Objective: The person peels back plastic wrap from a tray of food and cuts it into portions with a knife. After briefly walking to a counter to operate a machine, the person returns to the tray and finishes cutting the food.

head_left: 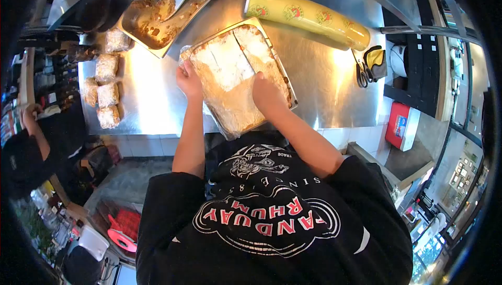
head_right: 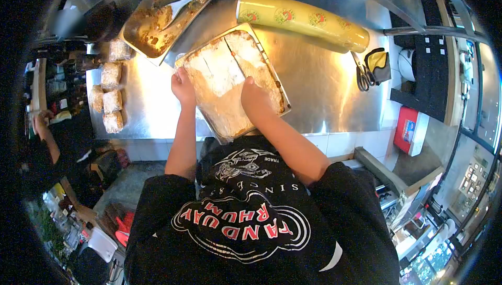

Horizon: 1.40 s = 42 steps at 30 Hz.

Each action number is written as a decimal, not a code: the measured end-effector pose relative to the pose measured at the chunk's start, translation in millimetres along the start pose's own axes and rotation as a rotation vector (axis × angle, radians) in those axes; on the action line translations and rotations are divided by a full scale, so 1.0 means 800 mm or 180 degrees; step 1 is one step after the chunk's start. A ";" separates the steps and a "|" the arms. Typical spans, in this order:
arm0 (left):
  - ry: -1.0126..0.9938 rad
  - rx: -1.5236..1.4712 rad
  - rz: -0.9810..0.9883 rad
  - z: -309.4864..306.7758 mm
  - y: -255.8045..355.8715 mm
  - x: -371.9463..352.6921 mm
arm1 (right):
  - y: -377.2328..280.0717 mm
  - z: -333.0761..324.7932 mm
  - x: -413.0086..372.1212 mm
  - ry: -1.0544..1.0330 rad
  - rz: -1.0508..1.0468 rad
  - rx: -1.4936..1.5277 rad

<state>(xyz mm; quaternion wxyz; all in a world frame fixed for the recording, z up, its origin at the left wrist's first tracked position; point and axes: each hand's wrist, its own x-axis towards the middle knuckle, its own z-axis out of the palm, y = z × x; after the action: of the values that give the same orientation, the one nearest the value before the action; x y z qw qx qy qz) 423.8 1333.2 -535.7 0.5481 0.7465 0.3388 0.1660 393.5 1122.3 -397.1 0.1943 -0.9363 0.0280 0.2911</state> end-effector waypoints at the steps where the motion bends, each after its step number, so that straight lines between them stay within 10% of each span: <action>1: 0.0012 -0.0020 0.0073 0.003 0.000 0.001 | 0.002 -0.004 0.001 0.0026 -0.0024 -0.0011; 11: 0.0275 0.0459 0.0409 0.004 -0.023 0.007 | 0.010 -0.014 0.023 -0.0339 -0.0392 -0.0113; 18: -0.0336 0.0137 -0.0032 -0.025 -0.021 0.015 | 0.002 -0.075 -0.031 0.0801 -0.1110 -0.0346; 26: -0.0724 0.0058 0.0184 -0.254 -0.070 -0.056 | 0.055 0.072 -0.092 0.1380 -0.1122 0.0515; 31: -0.1798 -0.0270 -0.0117 -0.447 -0.189 -0.105 | -0.046 0.169 -0.133 0.1611 0.0575 0.2859; 36: -0.1207 0.0602 -0.0971 -0.622 -0.341 -0.101 | -0.170 0.249 -0.090 0.1322 -0.0055 0.4016; 42: -0.0057 0.0512 -0.1456 -0.769 -0.296 -0.046 | -0.365 0.290 -0.102 0.0430 -0.0936 0.3611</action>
<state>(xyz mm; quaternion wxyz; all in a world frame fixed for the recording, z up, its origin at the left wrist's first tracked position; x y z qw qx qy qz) -60.6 1782.3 -539.6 0.5132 0.6931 0.5063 0.0034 250.4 1475.0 -425.6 0.7009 -0.6966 0.0615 0.1404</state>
